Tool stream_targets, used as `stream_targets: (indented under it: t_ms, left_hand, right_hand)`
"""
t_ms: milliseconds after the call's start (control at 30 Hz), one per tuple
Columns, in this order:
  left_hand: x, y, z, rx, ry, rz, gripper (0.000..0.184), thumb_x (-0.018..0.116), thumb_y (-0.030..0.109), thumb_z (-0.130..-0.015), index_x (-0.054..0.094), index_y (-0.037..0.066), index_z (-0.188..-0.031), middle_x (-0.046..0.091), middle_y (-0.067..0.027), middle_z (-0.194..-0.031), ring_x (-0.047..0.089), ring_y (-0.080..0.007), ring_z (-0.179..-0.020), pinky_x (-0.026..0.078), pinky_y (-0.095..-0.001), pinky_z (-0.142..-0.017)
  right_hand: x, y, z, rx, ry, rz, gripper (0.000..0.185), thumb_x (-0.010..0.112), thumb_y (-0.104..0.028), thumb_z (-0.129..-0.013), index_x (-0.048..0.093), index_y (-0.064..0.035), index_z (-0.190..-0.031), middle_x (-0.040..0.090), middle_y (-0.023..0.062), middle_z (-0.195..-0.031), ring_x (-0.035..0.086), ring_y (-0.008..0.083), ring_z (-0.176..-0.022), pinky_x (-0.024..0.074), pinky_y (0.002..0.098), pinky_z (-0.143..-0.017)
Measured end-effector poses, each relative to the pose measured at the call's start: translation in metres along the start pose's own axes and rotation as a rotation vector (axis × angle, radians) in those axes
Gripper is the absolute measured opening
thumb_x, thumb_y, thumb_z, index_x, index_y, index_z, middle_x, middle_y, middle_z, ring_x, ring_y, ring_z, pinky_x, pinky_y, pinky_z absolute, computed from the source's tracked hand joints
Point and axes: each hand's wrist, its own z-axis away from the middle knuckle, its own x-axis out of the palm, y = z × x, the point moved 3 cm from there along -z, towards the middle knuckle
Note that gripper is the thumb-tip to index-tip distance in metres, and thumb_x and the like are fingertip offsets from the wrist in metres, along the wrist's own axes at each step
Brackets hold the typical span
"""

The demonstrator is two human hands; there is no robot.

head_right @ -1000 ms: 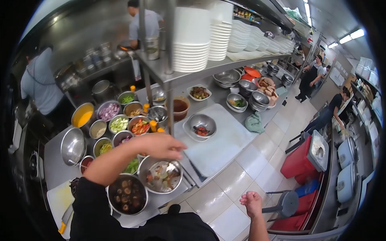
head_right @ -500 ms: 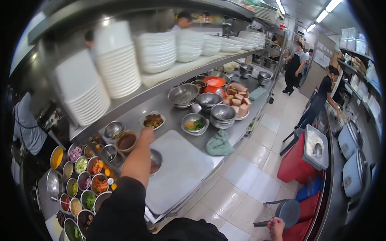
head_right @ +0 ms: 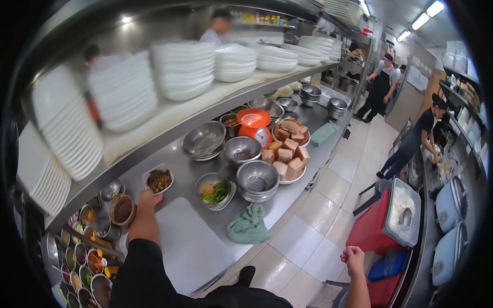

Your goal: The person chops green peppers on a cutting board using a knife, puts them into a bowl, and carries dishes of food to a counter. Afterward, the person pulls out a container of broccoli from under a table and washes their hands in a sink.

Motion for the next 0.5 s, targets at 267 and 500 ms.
stream_targets:
  t_ms: [267,500]
  left_hand:
    - [0.021,0.063,-0.002,0.265,0.095,-0.316,0.026,0.056,0.021,-0.09,0.061,-0.003,-0.1,0.064,-0.0175,-0.086,0.065,-0.0275,-0.064,0.056,-0.0388,-0.055]
    - [0.153,0.097,0.06,0.335,-0.106,-0.501,0.025,0.051,0.026,-0.094,0.057,0.005,-0.107,0.064,-0.0096,-0.079,0.062,-0.0174,-0.056,0.049,-0.0285,-0.045]
  right_hand:
    - [-0.097,0.067,-0.061,0.18,0.256,-0.139,0.004,0.055,-0.006,-0.094,0.054,-0.0037,-0.091,0.06,0.0079,-0.073,0.062,0.0159,-0.057,0.0519,0.0262,-0.047]
    - [-0.165,0.115,-0.113,0.276,0.377,-0.165,0.007,0.063,-0.004,-0.084,0.061,-0.0004,-0.089,0.064,0.0092,-0.075,0.065,0.0174,-0.06,0.0559,0.0291,-0.052]
